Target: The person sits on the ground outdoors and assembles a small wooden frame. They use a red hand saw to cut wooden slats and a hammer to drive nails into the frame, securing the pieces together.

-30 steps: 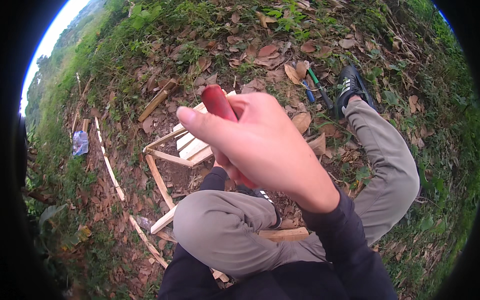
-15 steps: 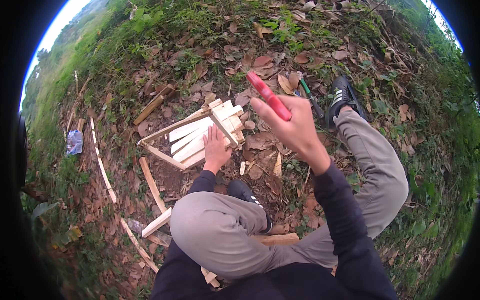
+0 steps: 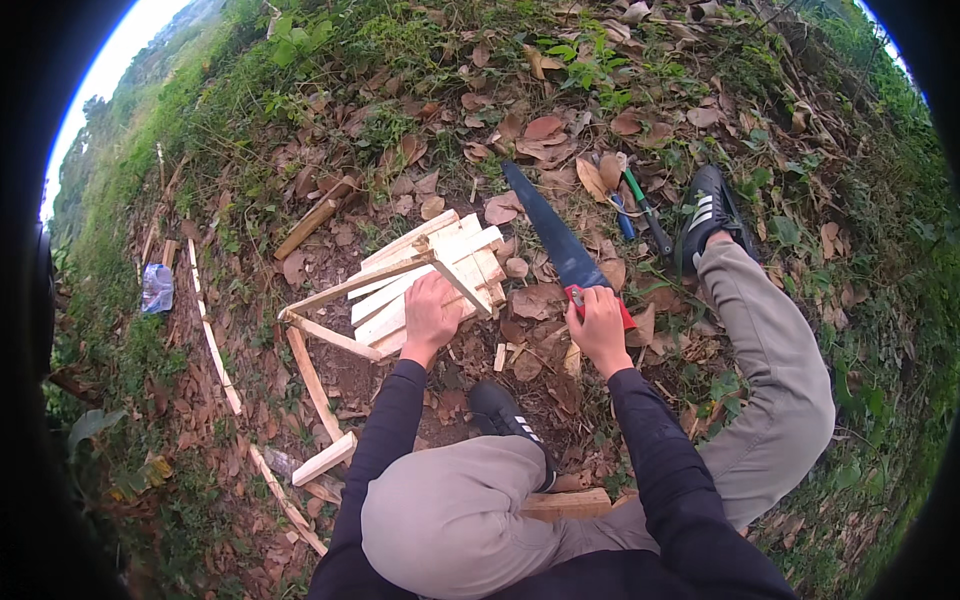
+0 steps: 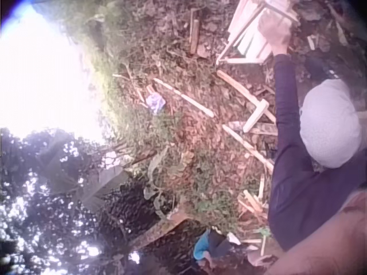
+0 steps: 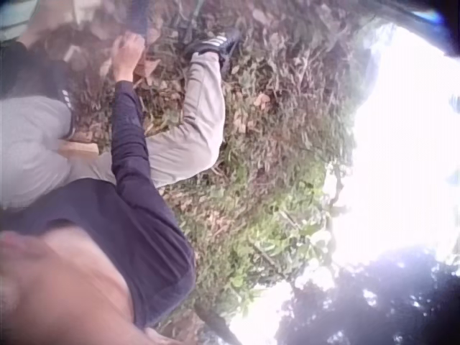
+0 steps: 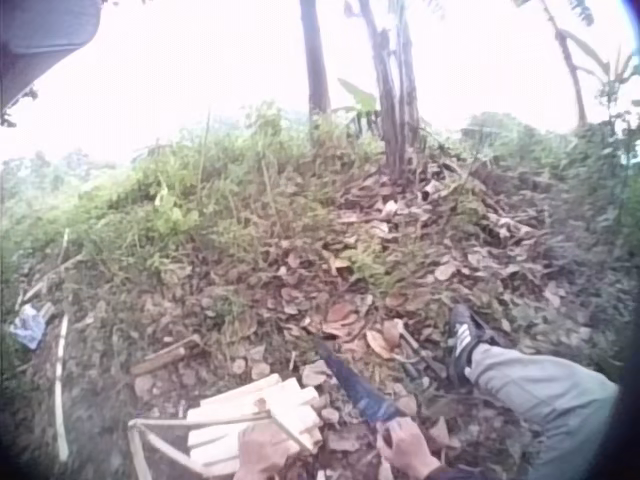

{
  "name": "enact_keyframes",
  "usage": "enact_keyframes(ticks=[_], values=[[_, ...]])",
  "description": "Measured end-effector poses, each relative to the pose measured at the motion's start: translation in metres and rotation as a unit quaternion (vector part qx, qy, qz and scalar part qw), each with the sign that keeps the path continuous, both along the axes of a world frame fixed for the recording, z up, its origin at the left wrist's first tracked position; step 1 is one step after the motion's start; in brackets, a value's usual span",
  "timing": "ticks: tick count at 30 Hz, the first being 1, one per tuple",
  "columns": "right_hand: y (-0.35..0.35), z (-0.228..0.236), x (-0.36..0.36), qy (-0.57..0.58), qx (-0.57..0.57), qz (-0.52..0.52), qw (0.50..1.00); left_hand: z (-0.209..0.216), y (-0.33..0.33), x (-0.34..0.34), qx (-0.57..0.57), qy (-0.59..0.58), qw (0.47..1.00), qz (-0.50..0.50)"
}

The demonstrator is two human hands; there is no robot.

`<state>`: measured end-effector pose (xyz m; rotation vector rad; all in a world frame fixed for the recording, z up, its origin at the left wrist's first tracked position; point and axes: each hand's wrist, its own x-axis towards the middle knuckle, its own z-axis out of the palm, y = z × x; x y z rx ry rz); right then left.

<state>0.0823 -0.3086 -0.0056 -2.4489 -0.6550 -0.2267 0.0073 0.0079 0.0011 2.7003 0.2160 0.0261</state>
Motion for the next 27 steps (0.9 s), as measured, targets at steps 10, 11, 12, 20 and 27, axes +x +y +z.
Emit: enact_keyframes(ticks=[10, 11, 12, 20, 27], values=[[0.162, -0.029, 0.111, 0.3, 0.177, -0.1, 0.932, -0.038, -0.026, 0.039, 0.106, -0.067, 0.984, 0.125], [0.167, -0.029, 0.11, 0.315, 0.169, -0.076, 0.931, -0.038, -0.026, 0.035, 0.115, -0.07, 0.982, 0.135], [0.171, -0.028, 0.109, 0.33, 0.162, -0.052, 0.929, -0.039, -0.023, 0.035, 0.106, -0.065, 0.983, 0.135], [0.146, -0.041, 0.05, 0.28, 0.241, -0.076, 0.926, -0.026, -0.025, 0.008, 0.066, -0.032, 0.995, 0.063], [0.128, -0.062, 0.059, 0.404, 0.266, -0.017, 0.875, -0.037, -0.039, -0.002, 0.104, -0.037, 0.99, 0.089]])
